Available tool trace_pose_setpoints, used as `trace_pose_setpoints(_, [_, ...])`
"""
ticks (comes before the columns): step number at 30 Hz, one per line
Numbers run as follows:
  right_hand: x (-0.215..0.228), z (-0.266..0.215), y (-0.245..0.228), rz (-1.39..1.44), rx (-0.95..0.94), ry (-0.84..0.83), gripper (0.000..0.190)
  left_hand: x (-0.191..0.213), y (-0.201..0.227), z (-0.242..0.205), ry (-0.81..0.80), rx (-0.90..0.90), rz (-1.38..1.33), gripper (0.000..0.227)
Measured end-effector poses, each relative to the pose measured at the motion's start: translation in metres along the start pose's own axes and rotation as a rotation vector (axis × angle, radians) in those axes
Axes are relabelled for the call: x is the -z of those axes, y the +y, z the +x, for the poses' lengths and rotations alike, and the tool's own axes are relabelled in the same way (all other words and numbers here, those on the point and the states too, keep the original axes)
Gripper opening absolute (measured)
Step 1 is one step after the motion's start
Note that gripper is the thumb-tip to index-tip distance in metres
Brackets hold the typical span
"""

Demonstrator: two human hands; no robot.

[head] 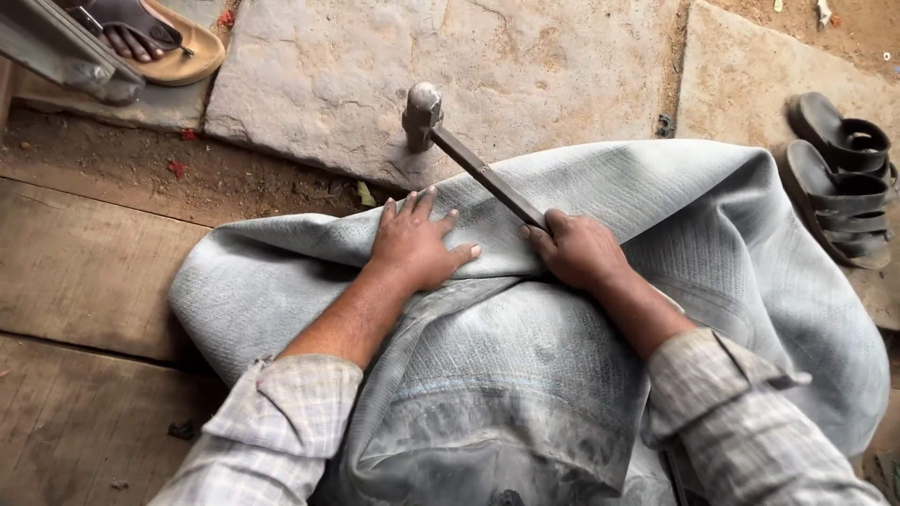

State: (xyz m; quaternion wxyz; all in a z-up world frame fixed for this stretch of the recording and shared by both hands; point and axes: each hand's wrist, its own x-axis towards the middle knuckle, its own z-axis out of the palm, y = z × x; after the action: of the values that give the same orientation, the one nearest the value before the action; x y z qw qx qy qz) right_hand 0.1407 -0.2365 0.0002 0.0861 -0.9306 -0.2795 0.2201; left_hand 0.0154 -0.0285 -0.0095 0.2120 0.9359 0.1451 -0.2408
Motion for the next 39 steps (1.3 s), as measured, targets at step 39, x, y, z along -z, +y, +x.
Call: trace_pose_setpoints(39, [-0.051,0.003,0.035,0.333,-0.111,0.073,0.056,0.004,-0.06,0.115,0.387,0.185,-0.33,0.021])
